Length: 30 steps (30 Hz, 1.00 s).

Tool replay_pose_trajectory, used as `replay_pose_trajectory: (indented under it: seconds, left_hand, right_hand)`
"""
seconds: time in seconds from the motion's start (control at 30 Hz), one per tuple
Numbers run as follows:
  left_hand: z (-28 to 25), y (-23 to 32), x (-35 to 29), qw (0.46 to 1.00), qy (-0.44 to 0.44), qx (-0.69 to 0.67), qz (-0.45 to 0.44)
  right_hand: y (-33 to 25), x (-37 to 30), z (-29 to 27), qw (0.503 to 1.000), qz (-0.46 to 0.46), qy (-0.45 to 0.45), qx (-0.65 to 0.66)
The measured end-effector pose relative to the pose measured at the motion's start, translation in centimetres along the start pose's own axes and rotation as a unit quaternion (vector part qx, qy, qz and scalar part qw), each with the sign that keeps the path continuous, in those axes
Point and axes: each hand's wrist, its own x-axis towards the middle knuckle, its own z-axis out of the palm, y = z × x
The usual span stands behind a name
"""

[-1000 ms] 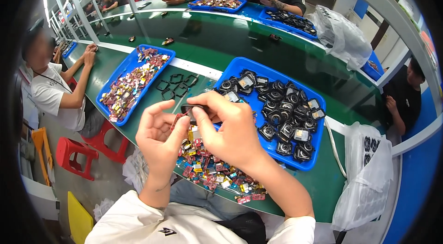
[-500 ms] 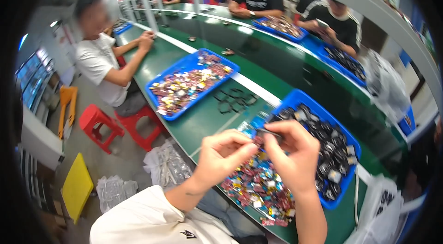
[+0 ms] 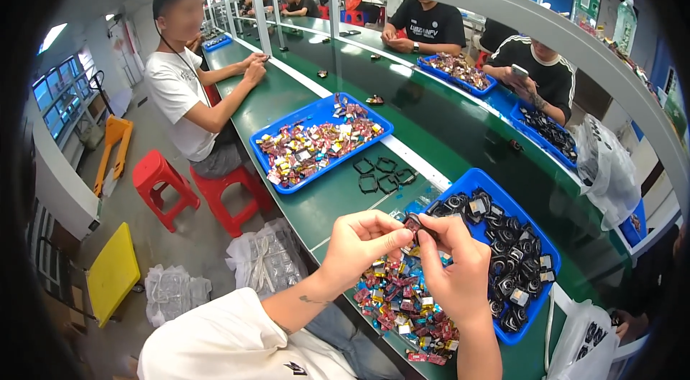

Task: Assembling small electronic components, specifically connecting colorful wires or batteries to a small screen housing at a factory assembly line.

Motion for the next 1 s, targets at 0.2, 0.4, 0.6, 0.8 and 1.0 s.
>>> replay_pose_trajectory:
  seconds: [0.2, 0.4, 0.6, 0.8, 1.0]
  left_hand:
    - [0.7, 0.1, -0.3, 0.999, -0.003, 0.039, 0.018]
    - [-0.2, 1.2, 0.2, 0.998, 0.008, 0.054, -0.029]
    - [-0.3, 2.1, -0.1, 0.996, -0.023, 0.085, 0.024]
    - [1.0, 2.7, -0.7, 0.980, -0.042, 0.193, 0.000]
    - [-2.0, 1.2, -1.3, 0.973, -0.023, 0.225, 0.056]
  right_hand:
    - [-0.1, -0.4, -0.1, 0.999, -0.021, 0.021, -0.024]
    - [0.1, 0.1, 0.0, 0.995, -0.097, -0.003, -0.037]
    - [-0.7, 0.3, -1.0, 0.997, -0.048, -0.046, 0.047]
    - [-1.0, 0.3, -3.6, 0.996, 0.019, -0.074, 0.047]
    - [-0.2, -0.1, -3.5, 0.996, -0.036, -0.078, -0.018]
